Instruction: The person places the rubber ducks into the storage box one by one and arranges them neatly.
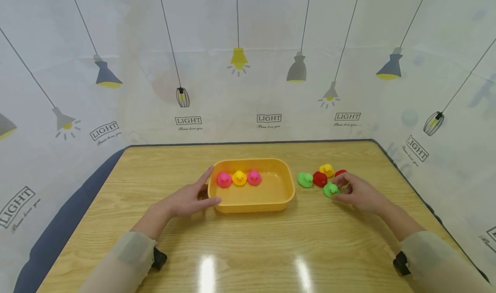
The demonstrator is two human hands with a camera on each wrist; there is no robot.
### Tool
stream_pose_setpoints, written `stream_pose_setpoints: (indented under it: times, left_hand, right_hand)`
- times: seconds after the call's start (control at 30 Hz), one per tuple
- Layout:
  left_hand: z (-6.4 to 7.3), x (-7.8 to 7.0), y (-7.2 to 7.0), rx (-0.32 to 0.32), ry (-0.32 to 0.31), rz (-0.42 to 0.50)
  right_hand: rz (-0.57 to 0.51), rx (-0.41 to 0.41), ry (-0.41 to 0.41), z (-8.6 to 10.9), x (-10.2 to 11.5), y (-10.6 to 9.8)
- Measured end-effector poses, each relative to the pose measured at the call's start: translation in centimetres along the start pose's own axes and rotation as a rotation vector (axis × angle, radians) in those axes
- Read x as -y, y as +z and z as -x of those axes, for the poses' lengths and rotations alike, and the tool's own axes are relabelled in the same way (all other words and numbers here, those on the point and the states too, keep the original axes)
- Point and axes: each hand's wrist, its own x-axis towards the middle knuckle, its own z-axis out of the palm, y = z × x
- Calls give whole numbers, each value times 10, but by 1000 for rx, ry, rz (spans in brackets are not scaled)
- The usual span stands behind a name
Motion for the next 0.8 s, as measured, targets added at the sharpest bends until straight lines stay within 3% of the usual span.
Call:
stream_pose_setpoints:
  times: [0.53, 0.8]
  left_hand:
    - [0, -1, 1, 0, -10, 1]
    - [0, -1, 1, -3, -9, -1]
  right_hand:
    - [16, -43, -38, 13, 10, 1]
    - [34, -68, -155, 15, 33, 0]
